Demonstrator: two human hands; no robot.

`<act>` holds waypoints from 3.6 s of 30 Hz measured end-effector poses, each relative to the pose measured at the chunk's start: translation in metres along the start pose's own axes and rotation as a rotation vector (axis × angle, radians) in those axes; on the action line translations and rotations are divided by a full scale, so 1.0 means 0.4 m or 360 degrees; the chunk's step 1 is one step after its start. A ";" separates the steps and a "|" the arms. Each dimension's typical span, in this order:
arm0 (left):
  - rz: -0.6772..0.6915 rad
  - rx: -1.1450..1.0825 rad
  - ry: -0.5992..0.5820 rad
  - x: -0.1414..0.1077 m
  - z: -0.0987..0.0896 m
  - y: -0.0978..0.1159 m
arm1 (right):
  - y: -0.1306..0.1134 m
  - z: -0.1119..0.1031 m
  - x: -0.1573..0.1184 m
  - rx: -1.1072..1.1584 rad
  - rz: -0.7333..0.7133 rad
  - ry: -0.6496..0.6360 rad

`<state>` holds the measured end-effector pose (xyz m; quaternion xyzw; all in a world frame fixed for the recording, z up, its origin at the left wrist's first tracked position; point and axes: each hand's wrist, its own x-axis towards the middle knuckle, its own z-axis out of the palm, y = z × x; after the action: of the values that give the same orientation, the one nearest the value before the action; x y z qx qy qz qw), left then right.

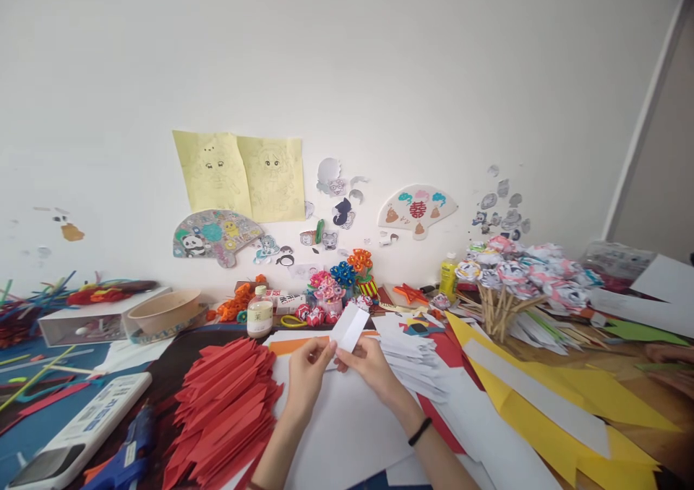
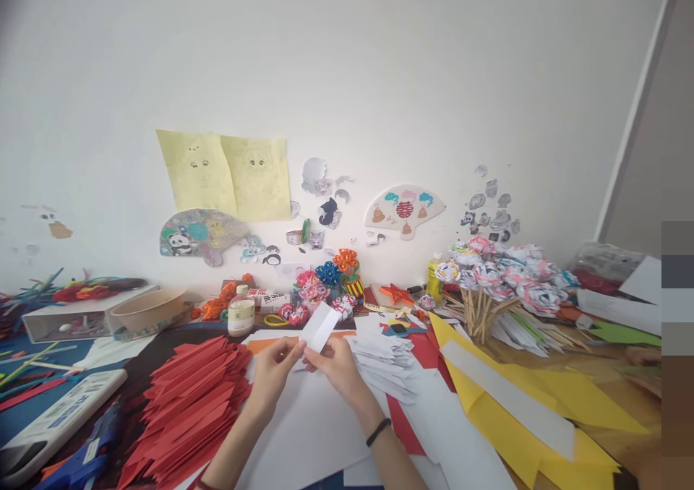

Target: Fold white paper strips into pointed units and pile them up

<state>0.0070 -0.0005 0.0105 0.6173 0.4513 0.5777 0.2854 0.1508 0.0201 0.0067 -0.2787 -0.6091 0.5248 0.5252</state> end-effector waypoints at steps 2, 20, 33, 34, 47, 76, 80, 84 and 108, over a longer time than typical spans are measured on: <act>0.0008 0.0006 -0.0019 0.002 -0.002 0.001 | -0.001 -0.001 0.001 -0.0001 -0.0003 0.0001; 0.0039 0.0152 -0.0083 0.004 -0.003 0.011 | -0.023 -0.009 -0.001 0.0009 -0.0055 0.0063; 0.0137 0.0198 -0.0184 -0.009 0.009 0.017 | -0.003 -0.013 0.003 0.0027 -0.0017 0.0000; 0.0152 0.0176 -0.0192 -0.008 0.008 0.015 | -0.003 -0.014 0.003 0.0020 -0.0012 -0.0030; 0.0046 0.0360 -0.0140 0.003 -0.020 0.018 | 0.017 -0.022 0.010 -0.0051 0.0016 0.0009; 0.0570 0.0752 0.0080 -0.015 -0.007 0.034 | 0.020 -0.012 0.008 -0.0315 -0.0141 0.0080; 0.0276 0.0395 0.0126 -0.004 -0.013 0.026 | 0.010 -0.010 0.003 -0.0390 -0.0157 0.0079; 0.0062 0.0284 0.0034 0.004 -0.021 0.015 | 0.006 -0.013 0.000 -0.0457 -0.0168 0.0054; -0.0167 -0.0005 -0.0040 0.006 -0.025 0.022 | -0.007 -0.016 -0.004 -0.0239 -0.0082 -0.0115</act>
<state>-0.0008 -0.0039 0.0208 0.5997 0.4784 0.5548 0.3219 0.1578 0.0202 0.0080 -0.2825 -0.6724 0.4737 0.4937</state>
